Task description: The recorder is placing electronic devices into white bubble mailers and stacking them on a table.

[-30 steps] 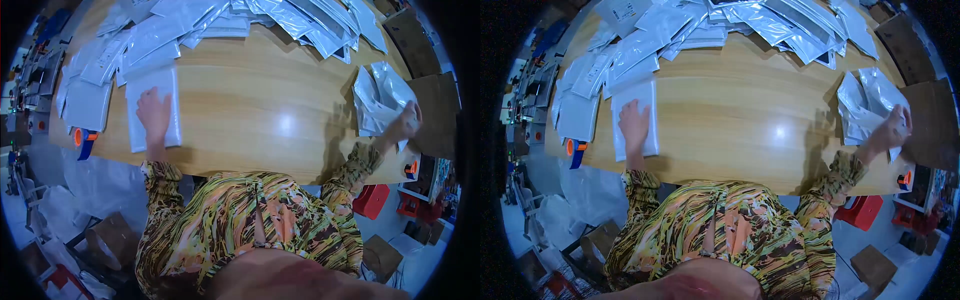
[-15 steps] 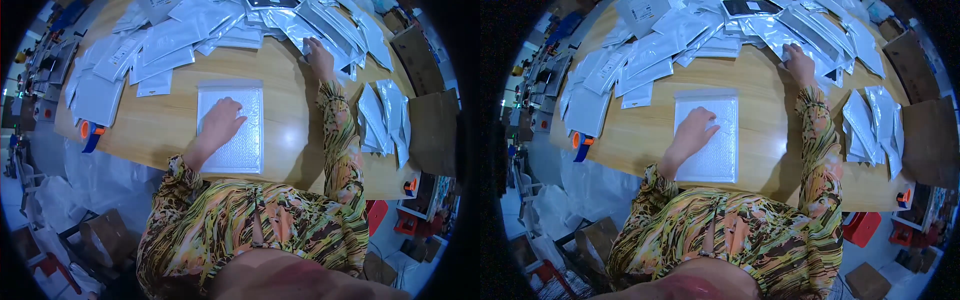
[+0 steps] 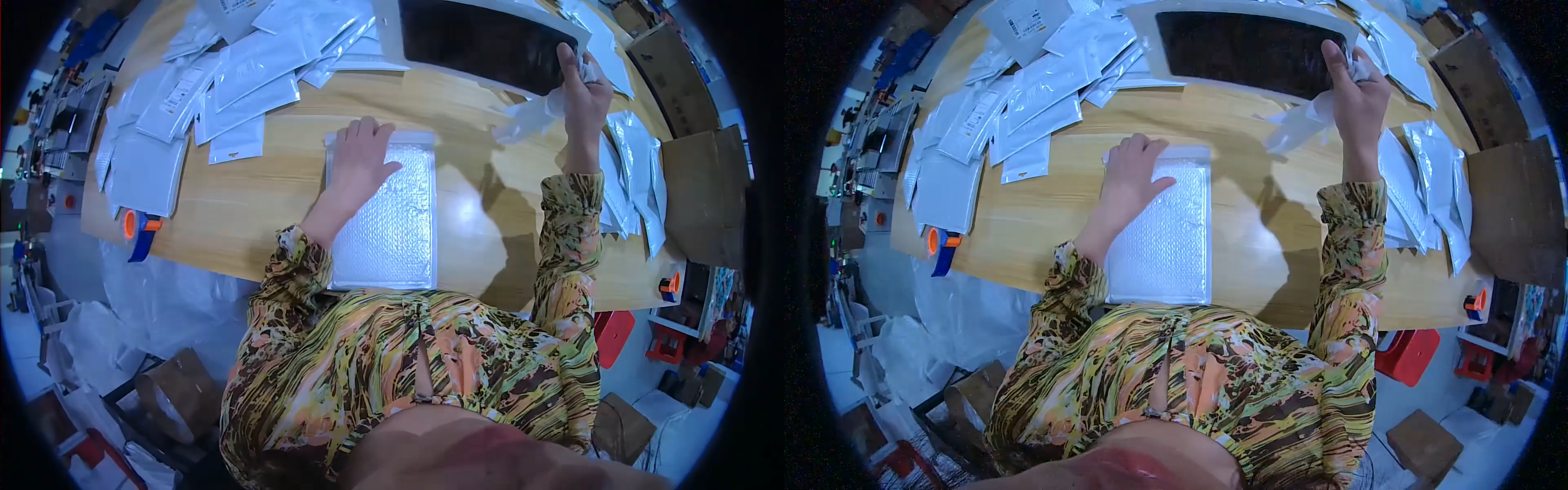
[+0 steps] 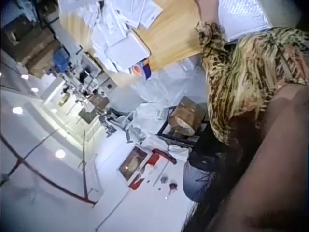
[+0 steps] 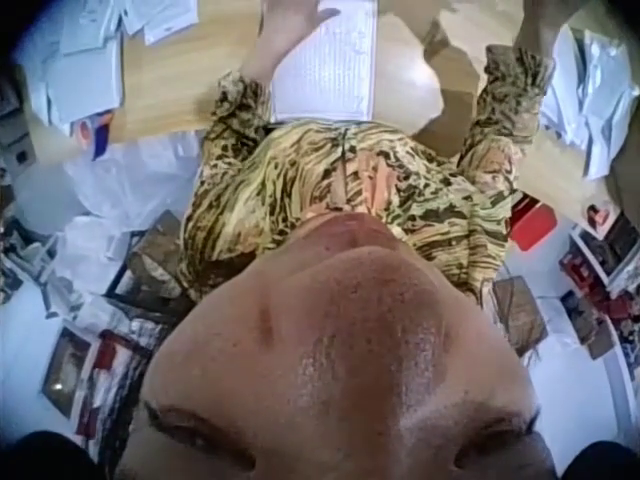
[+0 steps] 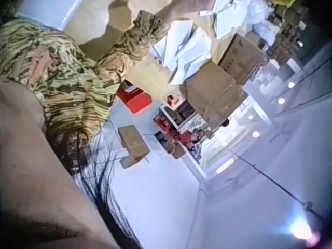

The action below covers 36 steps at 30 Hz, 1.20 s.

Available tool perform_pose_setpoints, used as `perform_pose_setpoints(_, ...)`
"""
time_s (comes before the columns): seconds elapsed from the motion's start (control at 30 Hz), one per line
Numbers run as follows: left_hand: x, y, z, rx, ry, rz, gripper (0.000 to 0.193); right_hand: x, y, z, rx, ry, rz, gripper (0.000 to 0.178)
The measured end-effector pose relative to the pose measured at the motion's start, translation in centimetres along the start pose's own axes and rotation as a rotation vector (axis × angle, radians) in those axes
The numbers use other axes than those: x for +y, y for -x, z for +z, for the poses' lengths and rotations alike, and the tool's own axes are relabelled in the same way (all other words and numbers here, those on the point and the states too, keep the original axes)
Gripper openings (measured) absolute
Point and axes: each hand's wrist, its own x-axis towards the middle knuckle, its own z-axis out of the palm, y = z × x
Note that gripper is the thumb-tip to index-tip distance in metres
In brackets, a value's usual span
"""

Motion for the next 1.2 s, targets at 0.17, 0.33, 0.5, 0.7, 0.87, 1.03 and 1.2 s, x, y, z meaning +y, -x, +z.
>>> perform_pose_setpoints(0.17, 0.7, 0.6, 1.2, 0.010, -0.032, -0.058, 0.044, -2.0, 0.6, 0.5, -0.063, -0.106, 0.005, 0.028)
perform_pose_setpoints(0.33, 0.9, 0.7, 0.7, -0.057, 0.095, 0.074, 0.033, -1.8, 1.3, 1.4, -0.137, -0.025, 0.040, 0.027)
perform_pose_setpoints(0.5, 2.0, 1.1, -0.2, 0.103, 0.157, 0.246, 0.025, -2.3, -0.6, 0.6, -0.345, -0.012, 0.003, 0.027)
perform_pose_setpoints(0.7, 2.5, 1.0, -1.6, 0.193, 0.098, 0.259, 0.019, -2.1, -3.5, -1.2, -0.240, -0.124, -0.024, 0.028)
perform_pose_setpoints(0.87, 4.1, 1.0, -1.7, 0.281, 0.112, 0.325, 0.016, -2.5, -4.0, -1.2, -0.327, -0.009, -0.062, 0.029)
perform_pose_setpoints(1.03, 4.2, 1.7, -2.8, 0.373, 0.159, 0.359, 0.013, -2.2, -4.4, -0.9, -0.640, 0.066, 0.066, 0.027)
perform_pose_setpoints(1.2, 5.3, 1.4, -4.0, 0.440, 0.131, 0.498, 0.009, -0.6, -6.4, -1.6, -0.852, -0.010, 0.077, 0.025)
